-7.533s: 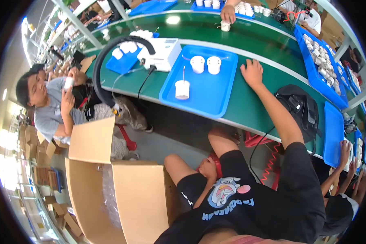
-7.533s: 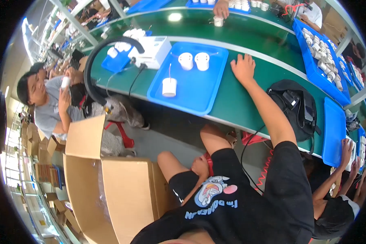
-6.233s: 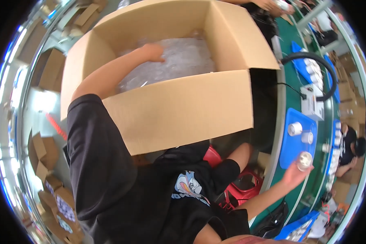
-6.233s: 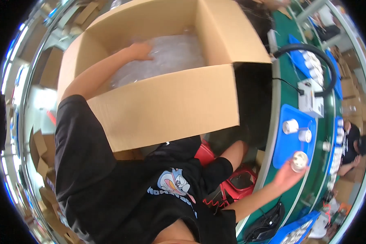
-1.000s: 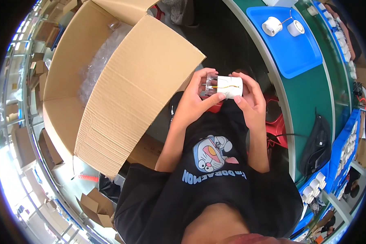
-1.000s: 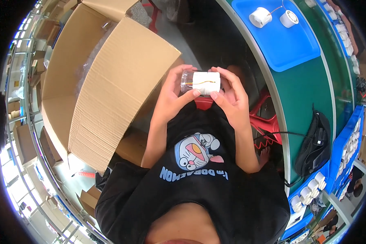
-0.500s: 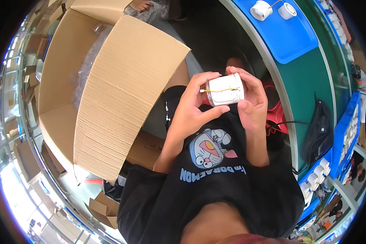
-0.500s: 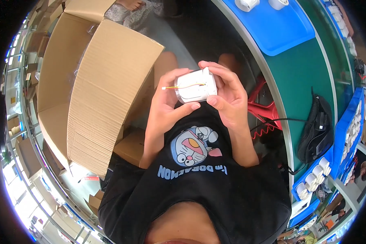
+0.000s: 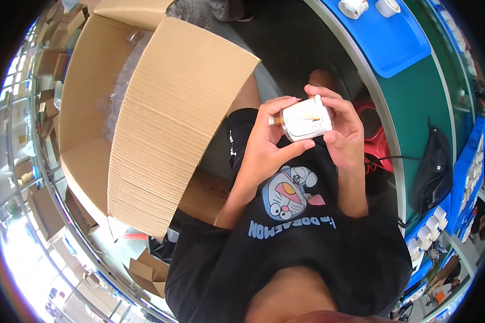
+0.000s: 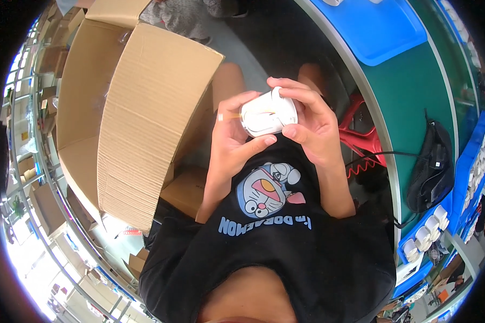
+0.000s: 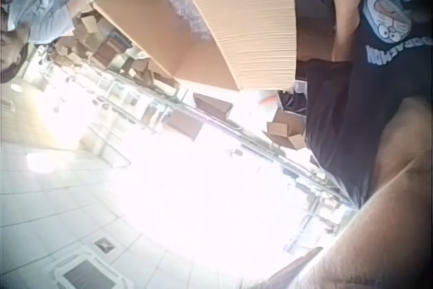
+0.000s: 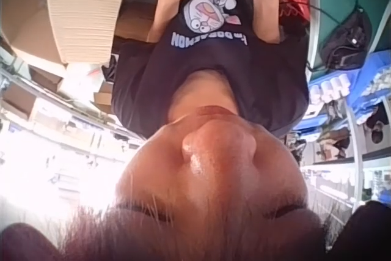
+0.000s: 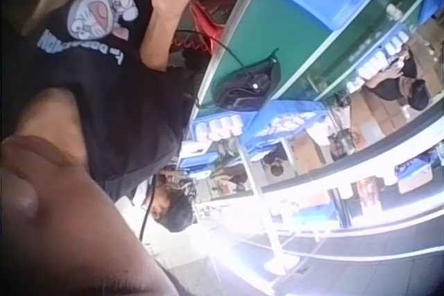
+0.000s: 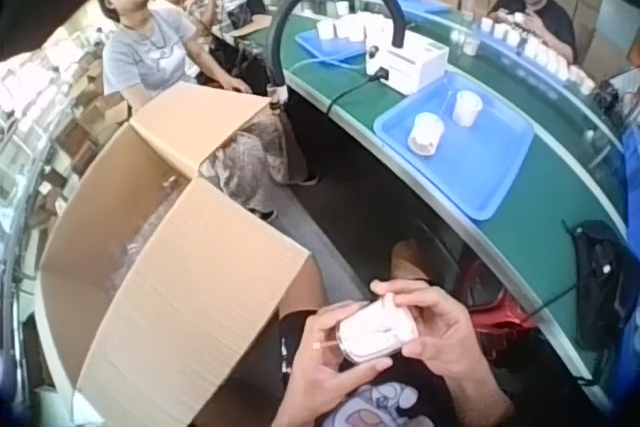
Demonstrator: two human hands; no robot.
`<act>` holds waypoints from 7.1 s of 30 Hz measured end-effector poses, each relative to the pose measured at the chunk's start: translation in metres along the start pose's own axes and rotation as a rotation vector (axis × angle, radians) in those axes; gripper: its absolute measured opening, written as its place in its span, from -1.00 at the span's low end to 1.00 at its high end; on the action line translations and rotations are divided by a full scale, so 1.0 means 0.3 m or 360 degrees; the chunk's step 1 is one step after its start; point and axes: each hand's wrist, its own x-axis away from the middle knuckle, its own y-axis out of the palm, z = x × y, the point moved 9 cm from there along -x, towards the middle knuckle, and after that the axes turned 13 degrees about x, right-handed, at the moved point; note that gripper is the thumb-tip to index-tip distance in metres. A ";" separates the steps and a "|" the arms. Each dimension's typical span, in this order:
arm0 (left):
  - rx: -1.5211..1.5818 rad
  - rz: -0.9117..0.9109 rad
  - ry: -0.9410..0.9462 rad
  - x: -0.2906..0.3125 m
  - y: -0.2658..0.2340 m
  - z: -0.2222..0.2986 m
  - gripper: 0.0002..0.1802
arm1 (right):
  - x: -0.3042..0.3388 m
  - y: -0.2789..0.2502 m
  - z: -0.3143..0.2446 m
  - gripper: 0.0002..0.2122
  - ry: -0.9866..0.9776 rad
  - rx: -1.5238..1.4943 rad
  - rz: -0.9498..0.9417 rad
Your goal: The person packs white cylindrical electronic components by hand, first placing them into plastic cups, then transferring the filled cups into a cardboard shipping box.
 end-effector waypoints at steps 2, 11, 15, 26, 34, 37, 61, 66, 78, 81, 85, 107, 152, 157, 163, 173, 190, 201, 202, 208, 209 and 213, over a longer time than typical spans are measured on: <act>0.0047 0.0021 -0.0014 0.003 -0.006 -0.002 -0.21 | -0.007 0.003 0.004 -0.52 -0.0003 0.0014 -0.0008; -0.0019 0.0194 0.0128 0.011 -0.017 -0.034 -0.20 | -0.029 0.019 0.051 -0.65 0.0035 -0.0059 0.0020; -0.0080 0.0308 0.0202 -0.007 0.021 -0.005 -0.24 | -0.057 0.020 0.014 -0.71 -0.0106 0.0103 0.0107; 0.0066 0.0308 0.0187 -0.150 0.142 -0.013 -0.42 | -0.190 -0.035 -0.152 -0.47 -0.0635 0.1001 0.0348; 0.0162 0.0375 0.0320 -0.141 0.179 -0.005 -0.49 | -0.213 -0.024 -0.174 -0.29 -0.0526 0.1040 0.0203; 0.0139 0.0382 0.0263 -0.130 0.153 -0.034 -0.52 | -0.202 -0.040 -0.128 -0.26 -0.0262 0.0999 0.0332; 0.1472 -0.0268 -0.0414 -0.096 0.175 -0.061 0.03 | -0.093 0.104 -0.222 -0.25 -0.0561 0.0949 -0.0218; 0.1567 -0.0433 -0.0351 -0.103 0.180 -0.025 0.10 | -0.085 0.131 -0.249 -0.31 -0.0759 0.1054 -0.0155; 0.0233 -0.0082 -0.0079 -0.128 0.080 0.134 -0.32 | -0.084 0.027 -0.162 -0.31 -0.0310 0.0924 0.0169; -0.0062 -0.0040 0.0097 -0.134 0.066 0.194 -0.30 | -0.093 0.022 -0.183 -0.31 -0.0259 0.0820 0.0067; -0.0073 0.0016 0.0123 -0.132 0.071 0.207 -0.36 | -0.089 0.003 -0.189 -0.42 -0.0253 0.0561 0.0031; -0.1471 -0.0333 0.0463 -0.179 0.156 0.214 -0.21 | -0.091 -0.083 -0.025 -0.51 0.0322 0.0226 0.0254; -0.1130 -0.0048 -0.0034 -0.052 -0.073 0.165 -0.60 | -0.054 -1.825 -0.664 -0.53 0.0088 0.3114 0.1959; -0.1123 0.0010 -0.0101 0.020 -0.033 0.276 -0.55 | -0.076 -1.963 -0.532 -0.54 0.0188 0.3165 0.1784; -0.0896 -0.0172 -0.0320 0.135 0.031 0.387 -0.55 | -0.232 -1.880 -0.561 -0.50 0.0900 0.4123 0.1394; -0.2501 0.0924 0.0003 0.111 -0.916 1.070 -0.67 | -0.676 -0.687 -0.197 -0.43 -0.0435 0.2917 -0.0211; -0.2659 0.0583 -0.1161 0.107 -1.386 0.736 -0.12 | -0.695 -0.922 -0.234 -0.54 -0.0140 0.2914 0.0406; -0.2462 0.0329 -0.1536 0.250 -1.608 0.762 -0.49 | -0.508 -0.397 -0.328 -0.64 -0.0271 0.1507 0.0687; -0.2496 0.0322 -0.1630 0.191 -1.571 0.758 -0.52 | -0.503 -0.362 -0.295 -0.64 -0.0189 0.1352 0.0673; -0.2077 0.0707 -0.1581 0.120 -1.501 0.832 -0.54 | -0.498 -0.176 0.045 -0.62 0.0259 -0.0318 0.0401; -0.2102 0.0707 -0.1560 0.110 -1.475 0.823 -0.56 | -0.508 -0.161 0.112 -0.61 0.0332 -0.0530 0.0379; -0.2007 0.0737 -0.1311 0.054 -1.315 0.769 -0.51 | -0.536 -0.175 0.305 -0.69 0.0610 -0.0858 0.0406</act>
